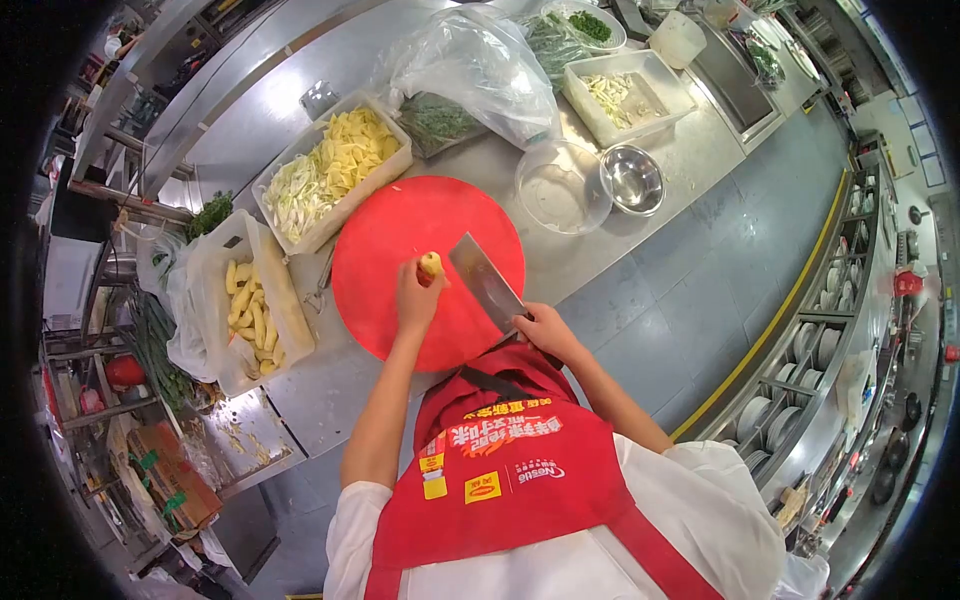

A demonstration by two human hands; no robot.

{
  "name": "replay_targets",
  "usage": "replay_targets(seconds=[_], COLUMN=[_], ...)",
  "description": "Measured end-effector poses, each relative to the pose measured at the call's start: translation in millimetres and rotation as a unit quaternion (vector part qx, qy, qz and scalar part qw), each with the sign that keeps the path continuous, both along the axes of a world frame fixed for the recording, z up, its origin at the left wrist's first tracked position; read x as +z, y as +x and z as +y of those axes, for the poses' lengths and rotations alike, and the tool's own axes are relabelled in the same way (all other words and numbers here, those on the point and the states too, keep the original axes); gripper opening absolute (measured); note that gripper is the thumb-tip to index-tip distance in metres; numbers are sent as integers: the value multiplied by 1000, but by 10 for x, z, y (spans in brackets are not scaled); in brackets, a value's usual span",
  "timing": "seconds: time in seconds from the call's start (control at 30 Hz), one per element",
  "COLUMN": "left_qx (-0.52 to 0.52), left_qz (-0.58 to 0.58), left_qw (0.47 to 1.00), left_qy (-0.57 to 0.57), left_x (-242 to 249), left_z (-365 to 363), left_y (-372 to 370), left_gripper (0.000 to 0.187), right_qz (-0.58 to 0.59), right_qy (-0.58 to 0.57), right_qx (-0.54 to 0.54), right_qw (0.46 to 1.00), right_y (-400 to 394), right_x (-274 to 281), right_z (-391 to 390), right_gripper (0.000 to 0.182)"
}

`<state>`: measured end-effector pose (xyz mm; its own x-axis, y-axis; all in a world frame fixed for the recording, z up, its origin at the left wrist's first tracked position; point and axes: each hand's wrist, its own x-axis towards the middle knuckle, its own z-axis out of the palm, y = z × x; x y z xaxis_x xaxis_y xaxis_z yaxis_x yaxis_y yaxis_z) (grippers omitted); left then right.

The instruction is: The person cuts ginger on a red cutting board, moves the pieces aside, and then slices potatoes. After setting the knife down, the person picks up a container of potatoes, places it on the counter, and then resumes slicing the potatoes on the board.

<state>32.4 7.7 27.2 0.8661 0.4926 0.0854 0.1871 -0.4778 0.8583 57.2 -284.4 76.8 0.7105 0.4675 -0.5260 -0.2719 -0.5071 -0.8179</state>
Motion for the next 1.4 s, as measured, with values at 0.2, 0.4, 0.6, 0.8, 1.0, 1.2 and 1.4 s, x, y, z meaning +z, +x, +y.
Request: replay_targets(seconds=[0.2, 0.4, 0.6, 0.8, 1.0, 1.2, 1.4], left_qx=[-136, -88, -51, -94, -130, -169, -190], left_qz=[69, 61, 37, 36, 59, 117, 117], left_qw=[983, 993, 986, 981, 971, 957, 952], left_qy=[98, 43, 157, 167, 193, 205, 207], left_x=[-10, -223, -85, -152, -116, -60, -43], left_z=[174, 17, 30, 152, 228, 302, 330], left_y=[-242, -430, -414, -304, -230, -132, -75], left_gripper=[48, 49, 25, 17, 14, 14, 13], right_qz=[-83, -104, -242, -252, -275, -279, -266], right_qy=[-35, -124, -160, -168, -172, -199, -219], right_qx=[-26, 20, 56, 83, 136, 180, 198], right_qw=[996, 987, 955, 949, 936, 922, 918], right_y=[-101, -84, -128, -59, -81, -95, -146], right_x=[-176, 27, -176, -61, 96, 150, 105], right_z=[80, 207, 354, 658, 920, 979, 1077], right_gripper=[28, 31, 27, 26, 26, 22, 21])
